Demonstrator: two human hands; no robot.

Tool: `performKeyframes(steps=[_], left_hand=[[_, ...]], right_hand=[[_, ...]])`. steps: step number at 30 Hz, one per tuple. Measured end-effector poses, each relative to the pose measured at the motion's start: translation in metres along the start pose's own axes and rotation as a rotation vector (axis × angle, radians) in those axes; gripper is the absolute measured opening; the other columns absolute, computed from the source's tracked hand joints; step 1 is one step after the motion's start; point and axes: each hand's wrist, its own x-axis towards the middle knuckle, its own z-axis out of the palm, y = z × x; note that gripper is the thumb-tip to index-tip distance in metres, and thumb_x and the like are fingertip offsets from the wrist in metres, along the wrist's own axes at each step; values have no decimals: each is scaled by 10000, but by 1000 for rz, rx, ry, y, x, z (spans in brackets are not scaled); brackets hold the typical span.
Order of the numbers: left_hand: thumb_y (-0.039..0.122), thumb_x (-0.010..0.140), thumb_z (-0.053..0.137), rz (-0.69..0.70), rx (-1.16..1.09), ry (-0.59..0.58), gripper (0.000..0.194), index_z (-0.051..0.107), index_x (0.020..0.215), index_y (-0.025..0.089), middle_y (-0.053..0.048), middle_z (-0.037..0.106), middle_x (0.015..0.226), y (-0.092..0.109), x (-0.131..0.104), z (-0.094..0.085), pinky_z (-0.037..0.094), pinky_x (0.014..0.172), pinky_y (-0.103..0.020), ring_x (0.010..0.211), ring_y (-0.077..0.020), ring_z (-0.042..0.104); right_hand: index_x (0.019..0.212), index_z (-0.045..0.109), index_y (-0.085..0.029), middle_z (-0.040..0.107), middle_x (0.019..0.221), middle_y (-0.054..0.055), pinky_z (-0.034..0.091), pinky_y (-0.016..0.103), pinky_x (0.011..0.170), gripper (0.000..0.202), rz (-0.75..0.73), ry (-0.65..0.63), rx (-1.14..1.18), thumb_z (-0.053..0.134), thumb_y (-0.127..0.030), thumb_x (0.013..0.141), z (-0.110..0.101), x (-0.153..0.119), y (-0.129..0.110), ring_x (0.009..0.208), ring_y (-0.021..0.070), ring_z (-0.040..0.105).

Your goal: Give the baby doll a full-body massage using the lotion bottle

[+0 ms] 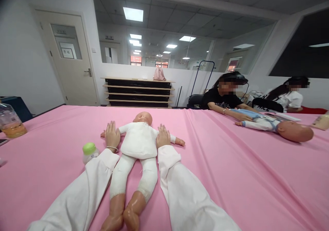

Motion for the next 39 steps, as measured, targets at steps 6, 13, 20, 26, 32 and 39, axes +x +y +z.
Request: performKeyframes(steps=[6, 13, 20, 26, 32, 39], left_hand=[[295, 916, 179, 248, -96, -325, 459, 359, 1337, 256, -3, 396, 1389, 9, -3, 0, 172, 1093, -426, 1292, -165, 324], [348, 914, 235, 185, 36, -392, 413, 436, 1274, 329, 25, 450, 1349, 5, -9, -3, 89, 1066, -557, 1327, -222, 244], [292, 897, 286, 104, 54, -247, 401, 548, 1182, 188, -80, 461, 1335, 2, -16, -7, 136, 1063, -557, 1306, -266, 283], [271, 911, 245, 136, -414, -164, 443, 420, 1287, 118, -109, 448, 1341, -3, -17, -22, 279, 1074, -413, 1270, -204, 366], [386, 912, 282, 356, -635, -382, 492, 332, 1350, 167, -83, 332, 1421, 24, -47, -46, 267, 1086, -422, 1326, -215, 268], [260, 858, 429, 635, -319, -176, 265, 616, 1024, 173, -66, 639, 1102, 35, -79, -50, 439, 927, -400, 1151, -241, 507]], right_hand=[[1351, 346, -217, 338, 1404, 12, 189, 441, 1080, 510, -103, -391, 60, 261, -185, 849, 7, 3, -1, 1298, 164, 306], [1324, 388, -253, 334, 1409, 25, 155, 493, 1074, 485, -6, -361, -23, 273, -181, 858, 6, -3, -2, 1307, 180, 288], [1232, 502, -201, 325, 1413, 65, 130, 544, 1060, 440, 151, -189, -32, 349, -163, 821, 0, -12, -7, 1323, 222, 244], [1301, 414, -140, 303, 1420, 99, 222, 452, 1080, 467, -15, -110, 322, 267, -255, 873, -2, -18, -6, 1323, 204, 256], [1351, 356, -153, 289, 1421, 122, 273, 471, 1063, 618, -318, -174, 496, 274, -535, 871, 7, -50, -14, 1323, 251, 245], [1136, 573, -144, 577, 1176, 131, 439, 432, 931, 395, -531, 85, 420, 424, -390, 865, -4, -72, -28, 1168, 255, 484]])
